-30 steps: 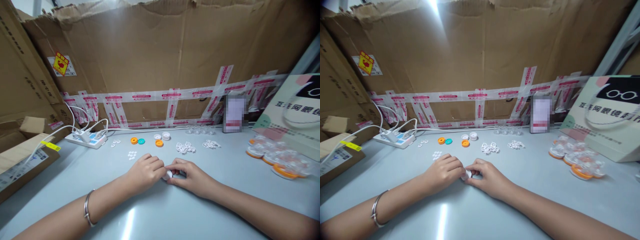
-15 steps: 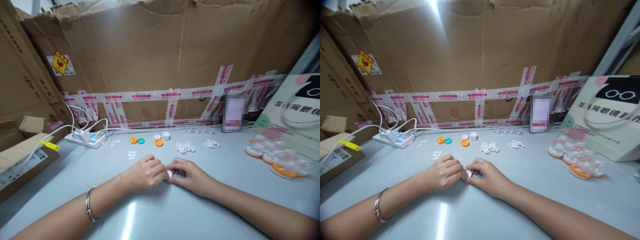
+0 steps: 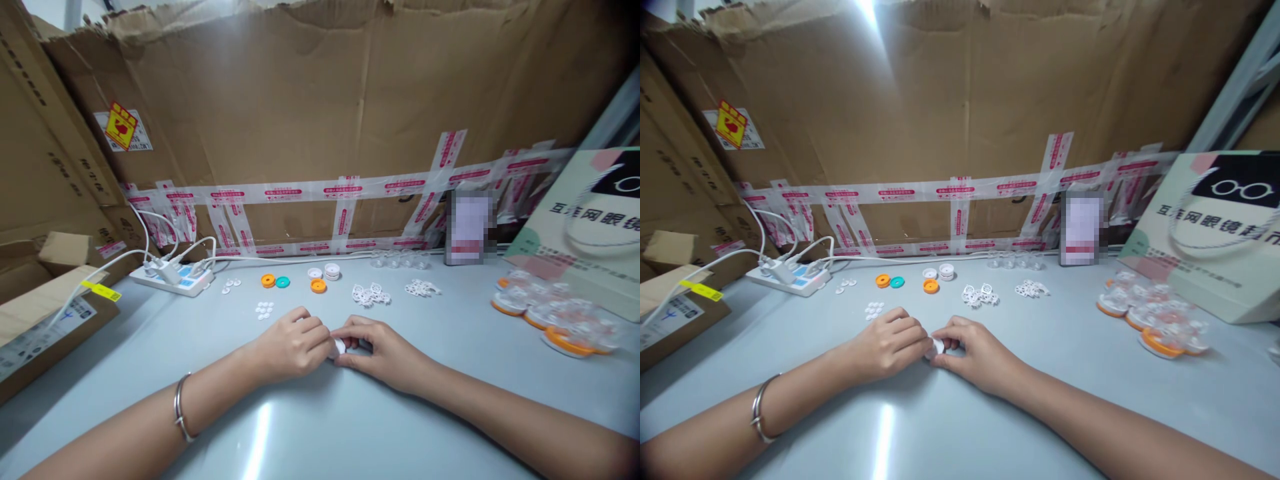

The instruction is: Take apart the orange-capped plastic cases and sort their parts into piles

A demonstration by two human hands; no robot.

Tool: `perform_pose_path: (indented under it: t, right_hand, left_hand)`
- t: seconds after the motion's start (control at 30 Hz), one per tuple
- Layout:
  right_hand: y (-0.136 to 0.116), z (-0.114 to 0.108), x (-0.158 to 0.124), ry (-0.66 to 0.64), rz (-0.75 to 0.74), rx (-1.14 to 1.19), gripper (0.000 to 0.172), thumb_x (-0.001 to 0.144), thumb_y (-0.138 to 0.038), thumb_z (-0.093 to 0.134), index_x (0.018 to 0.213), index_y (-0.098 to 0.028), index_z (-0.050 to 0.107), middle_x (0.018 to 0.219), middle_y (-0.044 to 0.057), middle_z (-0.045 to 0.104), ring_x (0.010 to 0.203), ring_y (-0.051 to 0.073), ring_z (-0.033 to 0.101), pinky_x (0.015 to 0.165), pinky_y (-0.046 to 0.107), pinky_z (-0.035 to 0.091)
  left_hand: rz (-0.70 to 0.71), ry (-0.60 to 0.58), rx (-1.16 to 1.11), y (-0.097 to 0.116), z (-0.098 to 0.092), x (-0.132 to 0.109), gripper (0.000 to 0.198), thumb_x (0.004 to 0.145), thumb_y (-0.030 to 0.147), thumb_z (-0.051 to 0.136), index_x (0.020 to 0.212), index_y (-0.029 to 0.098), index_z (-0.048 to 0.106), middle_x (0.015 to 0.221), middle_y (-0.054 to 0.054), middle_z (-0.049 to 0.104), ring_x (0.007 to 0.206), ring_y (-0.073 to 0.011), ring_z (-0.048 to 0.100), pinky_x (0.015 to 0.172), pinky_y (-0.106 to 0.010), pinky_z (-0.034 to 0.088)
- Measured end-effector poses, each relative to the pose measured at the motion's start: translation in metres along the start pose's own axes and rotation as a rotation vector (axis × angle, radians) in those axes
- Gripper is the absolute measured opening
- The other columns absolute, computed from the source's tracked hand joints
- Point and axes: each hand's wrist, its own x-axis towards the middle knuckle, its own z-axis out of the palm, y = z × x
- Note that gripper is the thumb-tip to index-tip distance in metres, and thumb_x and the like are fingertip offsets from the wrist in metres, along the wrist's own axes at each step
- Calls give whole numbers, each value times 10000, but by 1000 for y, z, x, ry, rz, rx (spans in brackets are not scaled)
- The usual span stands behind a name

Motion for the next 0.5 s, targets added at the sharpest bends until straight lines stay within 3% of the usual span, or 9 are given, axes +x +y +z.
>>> perform_pose_path:
  t: [0.5]
  right_hand:
    - [2, 0, 0, -9, 4, 13, 239, 729, -248, 632, 958, -189, 672, 783, 24, 536, 748, 146, 527, 711, 262, 432]
  left_hand:
    - [-39, -17, -66, -4, 7, -6, 142, 866, 139, 453, 759, 141, 546, 686, -8, 596, 632, -116, 498, 593, -276, 318]
